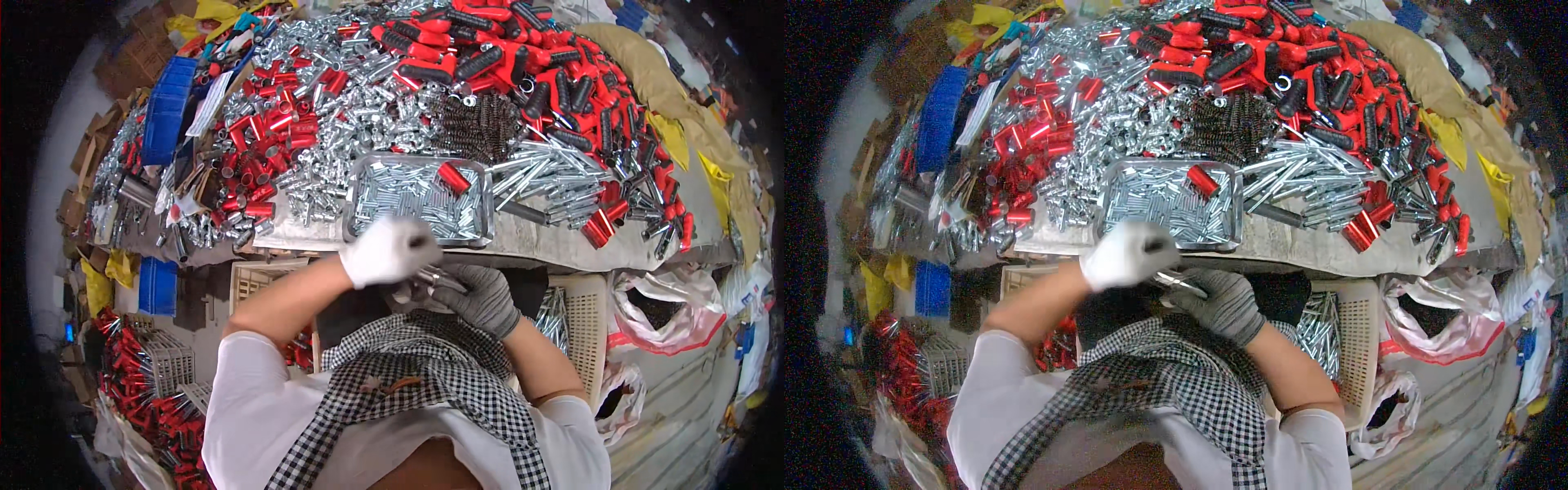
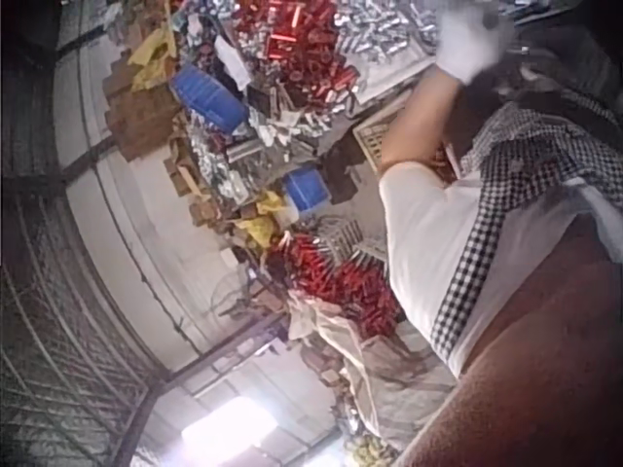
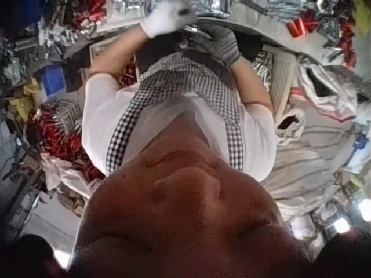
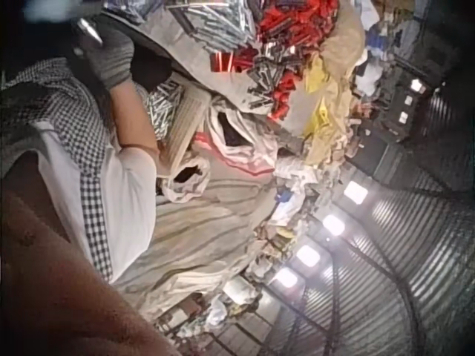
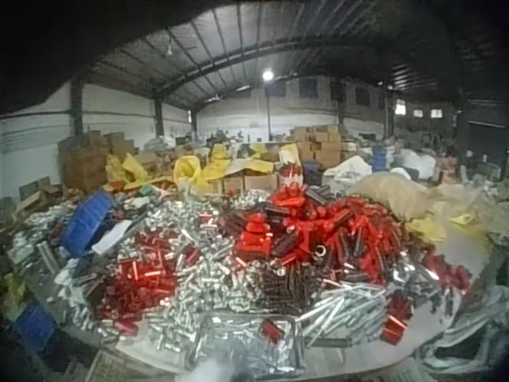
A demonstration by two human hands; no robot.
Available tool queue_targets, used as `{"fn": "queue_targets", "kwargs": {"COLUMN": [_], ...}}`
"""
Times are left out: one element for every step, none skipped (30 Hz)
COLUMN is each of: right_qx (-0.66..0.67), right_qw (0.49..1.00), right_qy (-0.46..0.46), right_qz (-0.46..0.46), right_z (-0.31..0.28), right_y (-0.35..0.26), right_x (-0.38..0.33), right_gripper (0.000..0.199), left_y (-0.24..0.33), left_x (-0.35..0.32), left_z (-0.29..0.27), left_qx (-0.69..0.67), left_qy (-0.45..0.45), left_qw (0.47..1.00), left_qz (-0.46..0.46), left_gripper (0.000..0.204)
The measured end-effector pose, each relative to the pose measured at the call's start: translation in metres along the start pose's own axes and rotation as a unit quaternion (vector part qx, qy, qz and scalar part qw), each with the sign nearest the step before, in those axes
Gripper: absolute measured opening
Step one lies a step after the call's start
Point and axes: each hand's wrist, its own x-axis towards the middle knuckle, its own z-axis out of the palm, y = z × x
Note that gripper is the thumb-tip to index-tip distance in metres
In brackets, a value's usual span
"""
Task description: Assembling metal components onto red handles using a manual crimping tool at a workstation.
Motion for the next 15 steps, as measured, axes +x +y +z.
{"fn": "queue_targets", "kwargs": {"right_qx": [0.055, 0.110, 0.101, 0.100, 0.090, 0.080, 0.069, 0.068, 0.051, 0.035, 0.032, 0.034, 0.036, 0.029, 0.031], "right_qw": [0.998, 0.991, 0.992, 0.992, 0.992, 0.992, 0.991, 0.990, 0.991, 0.991, 0.991, 0.990, 0.990, 0.990, 0.989], "right_qy": [0.026, 0.052, 0.057, 0.061, 0.068, 0.075, 0.095, 0.099, 0.102, 0.104, 0.114, 0.121, 0.129, 0.133, 0.136], "right_qz": [0.025, 0.048, 0.042, 0.044, 0.057, 0.070, 0.069, 0.073, 0.076, 0.080, 0.067, 0.060, 0.054, 0.046, 0.053], "right_z": [-0.003, -0.007, -0.009, -0.012, -0.016, -0.018, -0.019, -0.021, -0.024, -0.025, -0.027, -0.027, -0.027, -0.027, -0.028], "right_y": [0.003, 0.006, 0.013, 0.017, 0.020, 0.023, 0.025, 0.027, 0.027, 0.026, 0.023, 0.024, 0.025, 0.023, 0.023], "right_x": [0.000, 0.000, 0.002, 0.001, -0.001, -0.003, -0.004, -0.006, -0.006, -0.006, -0.006, -0.005, -0.005, -0.005, -0.006], "right_gripper": [0.045, 0.041, 0.039, 0.039, 0.040, 0.041, 0.041, 0.041, 0.042, 0.042, 0.041, 0.041, 0.041, 0.040, 0.040], "left_y": [-0.004, -0.010, -0.042, -0.050, -0.054, -0.060, -0.061, -0.062, -0.064, -0.069, -0.073, -0.077, -0.075, -0.057, -0.030], "left_x": [0.019, 0.038, 0.053, 0.064, 0.072, 0.081, 0.085, 0.087, 0.087, 0.085, 0.081, 0.075, 0.068, 0.062, 0.056], "left_z": [-0.009, -0.016, -0.018, -0.020, -0.020, -0.017, -0.015, -0.014, -0.014, -0.016, -0.019, -0.023, -0.028, -0.031, -0.037], "left_qx": [0.033, 0.163, 0.264, 0.303, 0.339, 0.386, 0.384, 0.372, 0.359, 0.361, 0.346, 0.329, 0.282, 0.205, 0.125], "left_qy": [0.034, 0.096, 0.169, 0.110, 0.050, -0.005, -0.008, -0.016, -0.026, -0.021, 0.017, 0.056, 0.142, 0.153, 0.162], "left_qw": [0.999, 0.982, 0.947, 0.947, 0.937, 0.916, 0.918, 0.921, 0.923, 0.926, 0.936, 0.943, 0.947, 0.967, 0.979], "left_qz": [0.004, -0.008, 0.069, -0.001, -0.070, -0.109, -0.103, -0.119, -0.135, -0.108, -0.062, -0.019, 0.056, 0.019, -0.017], "left_gripper": [0.018, 0.024, 0.030, 0.030, 0.029, 0.028, 0.028, 0.029, 0.030, 0.029, 0.028, 0.027, 0.022, 0.020, 0.017]}}
